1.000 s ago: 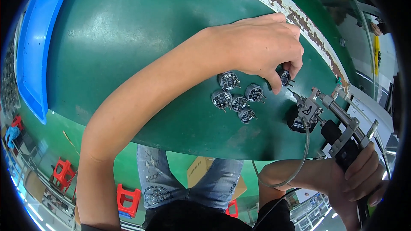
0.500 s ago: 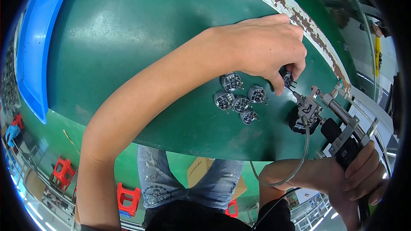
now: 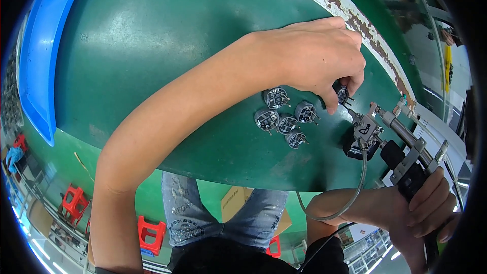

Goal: The person assembles small electronic components on a production line using an air screwdriver.

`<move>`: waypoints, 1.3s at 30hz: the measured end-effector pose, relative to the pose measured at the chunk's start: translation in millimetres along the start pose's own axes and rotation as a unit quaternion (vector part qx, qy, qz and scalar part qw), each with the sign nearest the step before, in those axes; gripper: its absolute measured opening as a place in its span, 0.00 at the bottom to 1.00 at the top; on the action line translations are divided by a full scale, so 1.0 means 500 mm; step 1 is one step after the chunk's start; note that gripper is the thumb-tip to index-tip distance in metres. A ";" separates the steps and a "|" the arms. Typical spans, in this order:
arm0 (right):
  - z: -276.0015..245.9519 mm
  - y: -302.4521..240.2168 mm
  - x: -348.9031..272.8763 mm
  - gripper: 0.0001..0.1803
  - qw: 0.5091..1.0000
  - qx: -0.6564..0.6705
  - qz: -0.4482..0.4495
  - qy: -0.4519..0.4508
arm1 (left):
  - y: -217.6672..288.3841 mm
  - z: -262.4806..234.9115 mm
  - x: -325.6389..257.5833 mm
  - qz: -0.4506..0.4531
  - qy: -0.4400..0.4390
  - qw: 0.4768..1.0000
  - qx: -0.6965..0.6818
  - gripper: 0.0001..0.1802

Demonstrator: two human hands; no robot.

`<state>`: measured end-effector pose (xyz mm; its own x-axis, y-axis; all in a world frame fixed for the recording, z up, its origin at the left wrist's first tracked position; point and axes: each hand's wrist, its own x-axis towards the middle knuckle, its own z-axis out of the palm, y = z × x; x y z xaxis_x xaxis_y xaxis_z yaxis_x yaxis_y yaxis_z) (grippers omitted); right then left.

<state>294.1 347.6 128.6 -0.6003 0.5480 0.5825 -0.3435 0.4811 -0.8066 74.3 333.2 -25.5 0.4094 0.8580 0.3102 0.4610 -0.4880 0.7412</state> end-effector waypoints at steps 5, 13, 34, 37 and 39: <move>0.013 0.011 0.019 0.35 0.999 0.022 0.012 -0.031 | 0.004 -0.002 -0.001 -0.013 -0.008 1.000 0.001 0.15; 0.027 0.019 0.027 0.36 0.997 0.047 0.013 -0.056 | 0.009 -0.007 -0.003 -0.019 -0.012 1.000 0.003 0.15; -0.062 -0.063 0.011 0.32 0.996 0.063 -0.052 0.018 | -0.031 -0.182 0.009 -0.347 0.348 0.840 0.230 0.30; -0.064 -0.062 0.023 0.33 0.997 0.060 -0.048 -0.018 | -0.082 -0.174 0.024 -0.332 0.384 0.805 0.307 0.26; -0.063 -0.058 0.026 0.33 0.997 0.050 -0.043 -0.026 | -0.089 -0.173 0.026 -0.337 0.334 0.840 0.264 0.20</move>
<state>319.0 362.2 163.0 -0.6018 0.4693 0.6462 -0.4648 0.4522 -0.7613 -9.0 380.0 -2.8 -0.5361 0.7803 0.3222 0.7679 0.2922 0.5700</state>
